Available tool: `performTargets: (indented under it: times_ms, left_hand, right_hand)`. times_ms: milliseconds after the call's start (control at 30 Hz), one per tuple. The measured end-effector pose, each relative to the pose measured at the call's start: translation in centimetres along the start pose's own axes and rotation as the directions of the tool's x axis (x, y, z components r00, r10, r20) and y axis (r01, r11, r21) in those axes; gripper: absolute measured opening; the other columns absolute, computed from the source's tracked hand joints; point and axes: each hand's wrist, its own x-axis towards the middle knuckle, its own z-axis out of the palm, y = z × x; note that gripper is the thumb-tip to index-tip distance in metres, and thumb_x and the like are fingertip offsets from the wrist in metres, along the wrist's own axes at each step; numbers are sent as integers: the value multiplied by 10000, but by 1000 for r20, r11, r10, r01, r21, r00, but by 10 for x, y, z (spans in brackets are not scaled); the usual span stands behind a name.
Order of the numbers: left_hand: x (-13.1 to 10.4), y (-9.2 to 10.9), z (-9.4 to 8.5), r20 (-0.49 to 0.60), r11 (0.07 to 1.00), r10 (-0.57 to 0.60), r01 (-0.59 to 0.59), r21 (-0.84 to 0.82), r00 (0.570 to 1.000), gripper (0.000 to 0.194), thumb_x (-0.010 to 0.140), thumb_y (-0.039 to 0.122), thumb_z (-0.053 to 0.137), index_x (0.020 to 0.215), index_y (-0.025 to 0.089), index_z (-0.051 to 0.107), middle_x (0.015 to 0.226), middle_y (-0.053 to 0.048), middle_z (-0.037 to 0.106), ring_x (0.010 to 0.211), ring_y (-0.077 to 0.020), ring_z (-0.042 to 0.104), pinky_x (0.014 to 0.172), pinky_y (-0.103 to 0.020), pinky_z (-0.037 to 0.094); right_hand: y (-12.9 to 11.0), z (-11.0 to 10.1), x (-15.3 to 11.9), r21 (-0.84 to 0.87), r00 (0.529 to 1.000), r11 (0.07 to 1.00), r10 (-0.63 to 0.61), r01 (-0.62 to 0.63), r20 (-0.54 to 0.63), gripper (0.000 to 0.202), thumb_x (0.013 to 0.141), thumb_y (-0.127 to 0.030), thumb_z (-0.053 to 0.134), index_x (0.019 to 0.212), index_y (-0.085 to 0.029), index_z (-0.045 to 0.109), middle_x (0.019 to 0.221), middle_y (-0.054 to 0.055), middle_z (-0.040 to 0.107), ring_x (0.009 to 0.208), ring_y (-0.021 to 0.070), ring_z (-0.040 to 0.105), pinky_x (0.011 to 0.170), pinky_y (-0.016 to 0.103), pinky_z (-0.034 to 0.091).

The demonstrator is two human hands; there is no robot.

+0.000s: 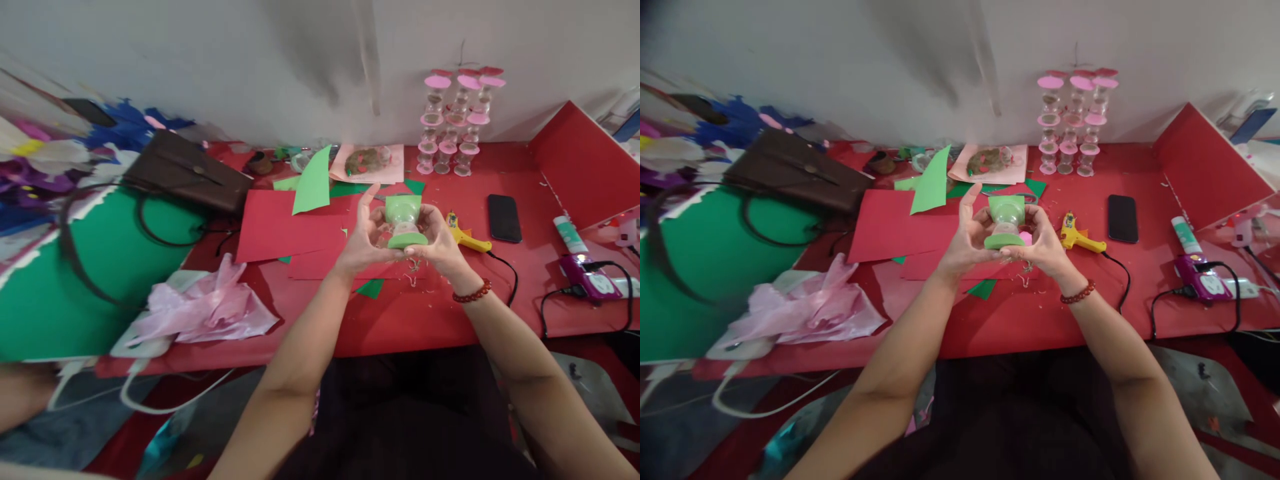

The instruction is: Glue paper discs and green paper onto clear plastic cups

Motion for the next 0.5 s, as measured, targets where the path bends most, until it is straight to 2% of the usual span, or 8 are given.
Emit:
performTargets:
  times_ms: [167,200,300,367,500]
  left_hand:
    - [1,2,0,-9,1000,-16,16,-23,1000,1377,553,460,1023,1667,452,213,1336,-79,670,1180,-310,705,971,-419,589]
    - [1,2,-1,-12,999,-11,11,-42,1000,1357,564,469,1014,1664,461,219,1334,-73,671,1164,-303,712,971,-415,591]
    - [0,1,-4,-42,996,10,-13,-88,999,1274,605,482,980,1653,472,256,1314,-52,668,1125,-268,722,995,-405,588]
    - [-2,0,-6,-64,996,2,-8,-87,998,1226,627,501,958,1646,474,278,1295,-40,664,1118,-251,717,1021,-405,579]
    - [-3,-2,-3,-63,997,-58,55,-54,996,1242,612,514,957,1647,477,273,1312,-36,654,1127,-244,706,1033,-402,571]
  right_hand:
    - [-1,2,2,56,1000,998,8,-7,-15,1098,435,-771,962,1331,-291,547,1335,112,676,1188,296,683,985,457,607]
    - [-2,2,2,90,1000,996,19,-18,-19,1089,454,-783,949,1343,-290,559,1348,116,681,1200,298,685,991,458,607]
    - [-6,2,3,182,997,981,72,-65,-32,818,686,-783,828,1305,-285,636,1343,107,714,1202,277,701,1015,459,602]
    - [-8,1,2,197,994,977,88,-75,-59,592,813,-691,763,1230,-277,700,1273,85,755,1146,251,727,1016,458,604]
    - [-11,1,-1,183,980,979,116,-86,-161,325,835,-503,792,1027,-241,781,1041,44,812,967,212,758,936,424,628]
